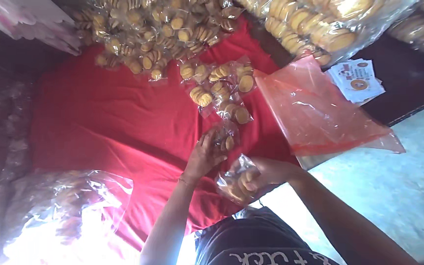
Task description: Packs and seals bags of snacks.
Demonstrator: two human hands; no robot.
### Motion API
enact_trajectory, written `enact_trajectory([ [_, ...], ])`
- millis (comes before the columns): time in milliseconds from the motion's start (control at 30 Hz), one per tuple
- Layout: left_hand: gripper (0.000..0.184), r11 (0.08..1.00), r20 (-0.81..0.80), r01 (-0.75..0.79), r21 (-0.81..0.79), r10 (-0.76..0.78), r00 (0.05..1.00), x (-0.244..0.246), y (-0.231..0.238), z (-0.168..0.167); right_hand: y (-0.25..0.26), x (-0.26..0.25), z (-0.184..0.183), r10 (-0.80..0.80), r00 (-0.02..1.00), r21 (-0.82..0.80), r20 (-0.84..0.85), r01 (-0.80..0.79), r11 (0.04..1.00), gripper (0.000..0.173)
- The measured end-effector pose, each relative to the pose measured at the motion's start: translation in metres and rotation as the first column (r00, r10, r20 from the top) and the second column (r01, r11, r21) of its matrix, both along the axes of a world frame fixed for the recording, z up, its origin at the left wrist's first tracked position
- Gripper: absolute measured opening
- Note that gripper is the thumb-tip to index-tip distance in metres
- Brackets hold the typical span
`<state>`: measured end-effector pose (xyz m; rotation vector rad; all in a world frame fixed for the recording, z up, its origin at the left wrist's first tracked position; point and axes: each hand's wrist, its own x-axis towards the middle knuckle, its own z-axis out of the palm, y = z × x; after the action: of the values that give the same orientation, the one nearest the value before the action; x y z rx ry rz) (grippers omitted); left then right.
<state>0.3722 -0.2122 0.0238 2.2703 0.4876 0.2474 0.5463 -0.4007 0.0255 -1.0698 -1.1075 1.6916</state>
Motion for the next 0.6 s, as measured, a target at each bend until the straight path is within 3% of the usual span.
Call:
enact_trajectory([
  [67,0.069,0.988,0.117,0.022,0.154,-0.04,0.992,0.006,0.002,-0.014,-0.02,0.025,0.014,-0.073,0.995,0.14,0.063,0.064,0.988,0.049],
  [100,0.062,0.984,0.157,0.052,0.173,-0.079,0.984,0.007,0.002,-0.016,-0.03,0.034,0.021,-0.248,0.967,0.209,0.054,0.232,0.95,0.044],
  [167,0.056,0.977,0.198,0.16,0.141,-0.186,0.962,0.002,-0.002,-0.016,-0.032,0.038,0.027,-0.659,0.749,0.343,0.068,0.602,0.721,0.037],
  [200,0.054,0.97,0.198,0.219,0.104,-0.236,0.951,-0.002,-0.006,-0.014,-0.023,0.036,0.024,-0.777,0.624,0.426,0.087,0.682,0.595,0.037],
  [233,0.049,0.961,0.2,0.266,0.075,-0.276,0.94,-0.006,-0.01,-0.013,-0.012,0.034,0.018,-0.818,0.568,0.494,0.091,0.688,0.532,0.039],
  [300,0.037,0.948,0.243,0.294,0.122,-0.315,0.917,-0.012,-0.013,-0.013,0.011,0.027,-0.001,-0.77,0.628,0.564,0.11,0.599,0.569,0.041],
  [400,0.029,0.96,0.241,0.16,0.228,-0.215,0.946,-0.021,-0.01,-0.019,0.026,0.014,-0.035,-0.634,0.679,0.603,0.37,0.344,0.72,0.033],
  [500,0.032,0.97,0.172,0.232,0.073,-0.241,0.955,-0.018,-0.005,-0.019,0.034,0.006,-0.046,-0.614,0.613,0.622,0.497,0.241,0.745,0.037],
  [567,0.039,0.956,0.16,0.289,-0.055,-0.278,0.947,-0.013,0.003,-0.017,0.035,0.008,-0.047,-0.576,0.672,0.599,0.465,0.24,0.764,0.037],
  [600,0.042,0.949,0.166,0.301,-0.096,-0.283,0.945,-0.012,0.008,-0.018,0.032,0.011,-0.045,-0.537,0.732,0.569,0.419,0.249,0.784,0.05],
])
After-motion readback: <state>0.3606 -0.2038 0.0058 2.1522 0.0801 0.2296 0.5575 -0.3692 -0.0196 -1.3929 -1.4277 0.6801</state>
